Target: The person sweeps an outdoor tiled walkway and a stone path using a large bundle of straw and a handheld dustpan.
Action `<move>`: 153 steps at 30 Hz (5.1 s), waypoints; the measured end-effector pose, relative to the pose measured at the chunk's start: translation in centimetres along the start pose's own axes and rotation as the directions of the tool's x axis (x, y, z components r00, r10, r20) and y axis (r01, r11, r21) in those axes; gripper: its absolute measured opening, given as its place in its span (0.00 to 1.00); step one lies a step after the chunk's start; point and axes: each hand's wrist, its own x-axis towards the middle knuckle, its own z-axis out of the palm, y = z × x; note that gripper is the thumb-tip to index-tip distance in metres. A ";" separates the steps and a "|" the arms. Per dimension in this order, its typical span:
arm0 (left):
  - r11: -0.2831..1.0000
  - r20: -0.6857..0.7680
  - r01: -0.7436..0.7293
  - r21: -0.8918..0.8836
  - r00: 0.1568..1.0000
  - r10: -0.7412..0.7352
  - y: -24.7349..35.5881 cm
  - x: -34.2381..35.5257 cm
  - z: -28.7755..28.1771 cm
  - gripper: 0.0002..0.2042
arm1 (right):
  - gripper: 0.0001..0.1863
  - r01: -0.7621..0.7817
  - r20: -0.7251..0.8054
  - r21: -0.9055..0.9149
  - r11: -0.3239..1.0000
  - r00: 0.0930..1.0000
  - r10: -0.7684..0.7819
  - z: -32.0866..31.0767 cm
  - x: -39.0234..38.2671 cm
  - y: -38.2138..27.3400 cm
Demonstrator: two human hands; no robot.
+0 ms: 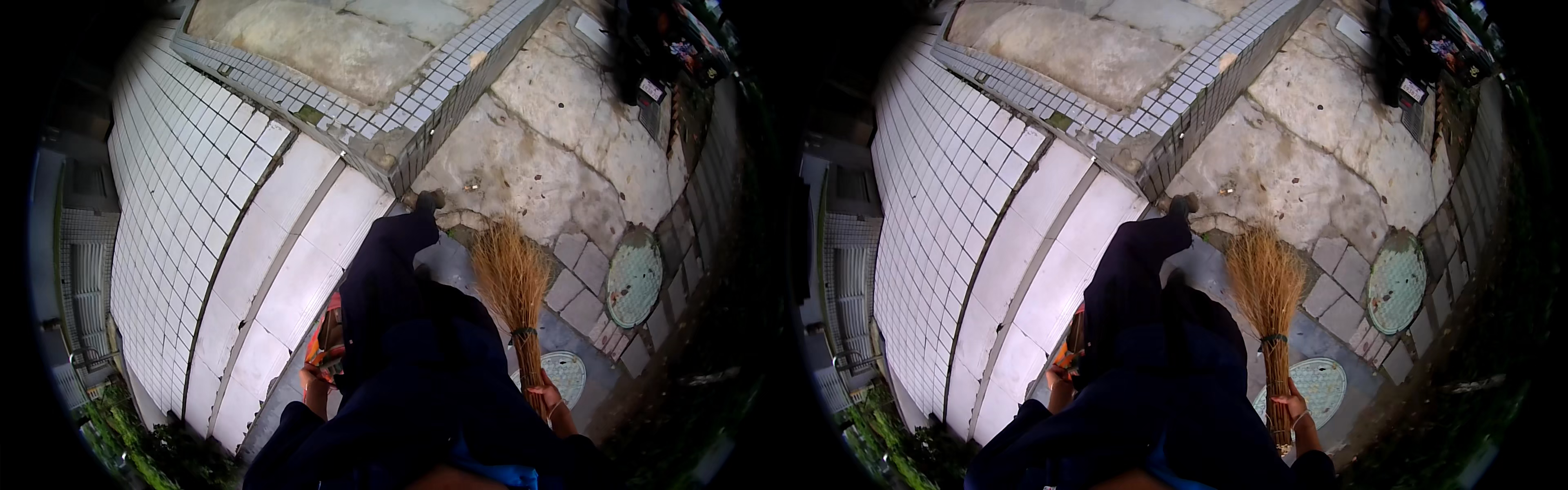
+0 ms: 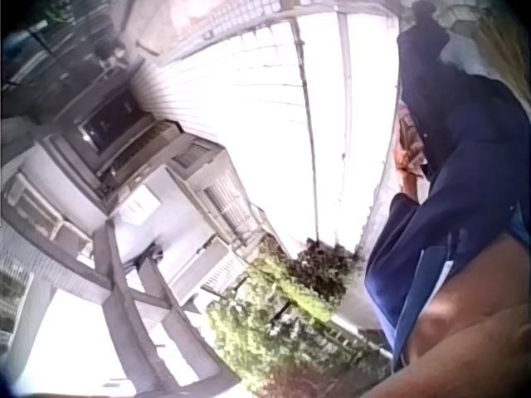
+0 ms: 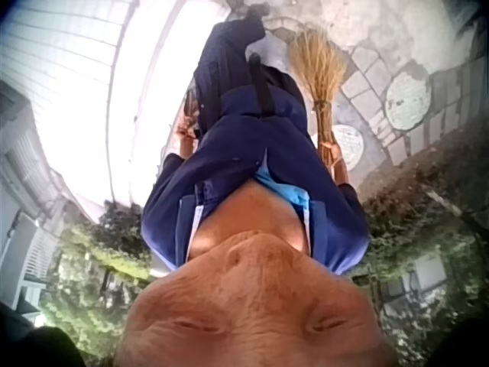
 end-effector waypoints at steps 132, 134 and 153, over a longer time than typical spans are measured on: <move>0.972 -0.003 0.237 0.005 0.972 -0.237 5.8 -1.2 8.0 0.07 | 0.48 0.014 -0.057 -0.078 0.997 0.998 -0.018 4.5 0.1 -1.5; 0.972 -0.012 0.236 -0.015 0.972 -0.236 5.9 -3.2 9.7 0.07 | 0.48 0.056 -0.064 -0.054 0.997 0.996 -0.059 3.9 0.5 0.2; 0.974 -0.008 0.223 0.037 0.975 -0.223 5.8 -3.4 9.3 0.08 | 0.41 0.078 -0.055 -0.080 0.994 0.995 -0.082 3.7 1.2 0.4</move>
